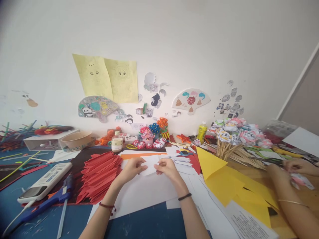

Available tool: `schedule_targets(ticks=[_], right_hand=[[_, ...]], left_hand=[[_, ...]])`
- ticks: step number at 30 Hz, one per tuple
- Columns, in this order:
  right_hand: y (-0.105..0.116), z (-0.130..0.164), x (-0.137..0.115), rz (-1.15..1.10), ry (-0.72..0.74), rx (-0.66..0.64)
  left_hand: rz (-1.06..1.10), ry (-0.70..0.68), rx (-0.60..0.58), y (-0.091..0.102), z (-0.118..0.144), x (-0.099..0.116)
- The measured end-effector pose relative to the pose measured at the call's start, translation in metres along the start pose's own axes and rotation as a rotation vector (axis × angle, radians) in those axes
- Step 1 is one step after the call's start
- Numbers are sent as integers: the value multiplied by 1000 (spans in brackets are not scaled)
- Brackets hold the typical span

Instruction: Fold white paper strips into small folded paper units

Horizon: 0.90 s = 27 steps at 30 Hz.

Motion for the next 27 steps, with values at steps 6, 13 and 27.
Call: schedule_targets(ticks=[6,13,27], right_hand=[[0,7,-14,-14,-68,-4],[11,9,-4,305,-155,-246],[13,2,15,654,138,-102]], left_hand=[[79,42,-35,5,5,3],[-107,57,-78,-4,20,-5],[-287,25,-127,-28,21,-22]])
Point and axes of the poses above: each hand's wrist, its own z-axis away from the middle knuckle, its own y-axis out of the back of the hand, x = y × z, the point moved 3 cm from there along -z, towards the middle knuckle, and after that the axes turned 6 degrees about -z, right-handed, at the moved point
